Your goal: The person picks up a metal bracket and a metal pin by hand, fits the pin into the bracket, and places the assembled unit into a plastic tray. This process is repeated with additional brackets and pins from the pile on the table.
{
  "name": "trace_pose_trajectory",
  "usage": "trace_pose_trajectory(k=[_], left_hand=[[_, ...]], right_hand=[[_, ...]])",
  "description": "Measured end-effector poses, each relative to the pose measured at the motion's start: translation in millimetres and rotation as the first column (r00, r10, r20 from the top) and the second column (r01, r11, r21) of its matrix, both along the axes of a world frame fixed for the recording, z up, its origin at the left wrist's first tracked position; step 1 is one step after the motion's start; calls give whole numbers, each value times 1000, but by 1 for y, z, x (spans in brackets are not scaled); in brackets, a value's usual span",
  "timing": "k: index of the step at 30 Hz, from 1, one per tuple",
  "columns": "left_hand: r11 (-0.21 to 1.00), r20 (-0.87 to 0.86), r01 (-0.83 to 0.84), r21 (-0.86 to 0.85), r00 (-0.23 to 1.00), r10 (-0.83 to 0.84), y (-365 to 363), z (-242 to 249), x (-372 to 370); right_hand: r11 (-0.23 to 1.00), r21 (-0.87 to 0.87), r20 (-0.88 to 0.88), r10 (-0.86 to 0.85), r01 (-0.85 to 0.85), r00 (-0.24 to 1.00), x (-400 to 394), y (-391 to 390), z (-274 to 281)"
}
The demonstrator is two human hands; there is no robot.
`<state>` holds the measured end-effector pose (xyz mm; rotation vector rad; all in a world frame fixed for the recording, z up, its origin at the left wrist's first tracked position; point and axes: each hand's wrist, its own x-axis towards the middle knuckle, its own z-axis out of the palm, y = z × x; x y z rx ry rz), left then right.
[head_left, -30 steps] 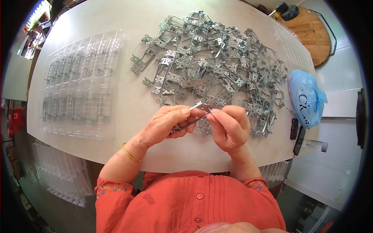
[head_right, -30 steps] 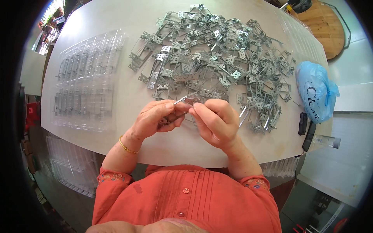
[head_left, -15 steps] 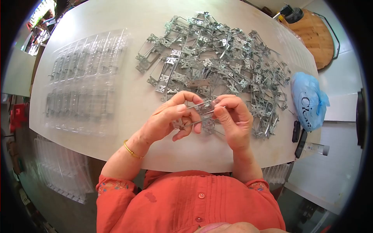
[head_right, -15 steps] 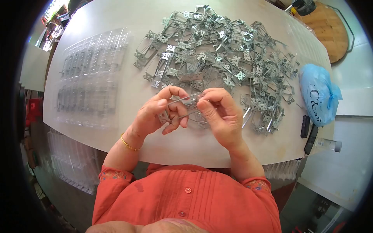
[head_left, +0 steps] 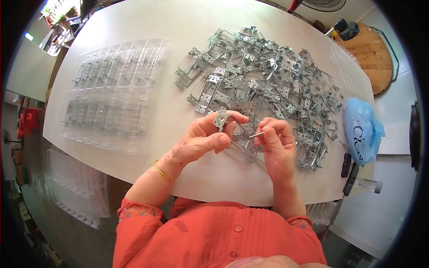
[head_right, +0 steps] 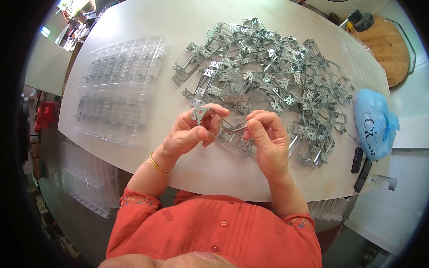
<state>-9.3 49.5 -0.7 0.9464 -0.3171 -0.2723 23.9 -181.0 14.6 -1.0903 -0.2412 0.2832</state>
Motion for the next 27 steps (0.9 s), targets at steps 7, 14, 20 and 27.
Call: trace_pose_trajectory(k=[7,14,20,27], left_hand=[[997,-30,71,11,997,-71,-11,2,-4],[960,-83,281,-20,956,-282,-18,-1,-6],[943,-105,332,0,938,-330,-17,-5,-7],[946,-121,324,11,940,-320,-16,-5,-8]], right_hand=[[997,-15,264,-70,77,962,-9,-5,9],[939,-212,689,-52,271,722,-17,-7,8],[878,-280,812,1,388,584,-14,-2,14],[839,-295,874,42,457,485,-12,-2,17]])
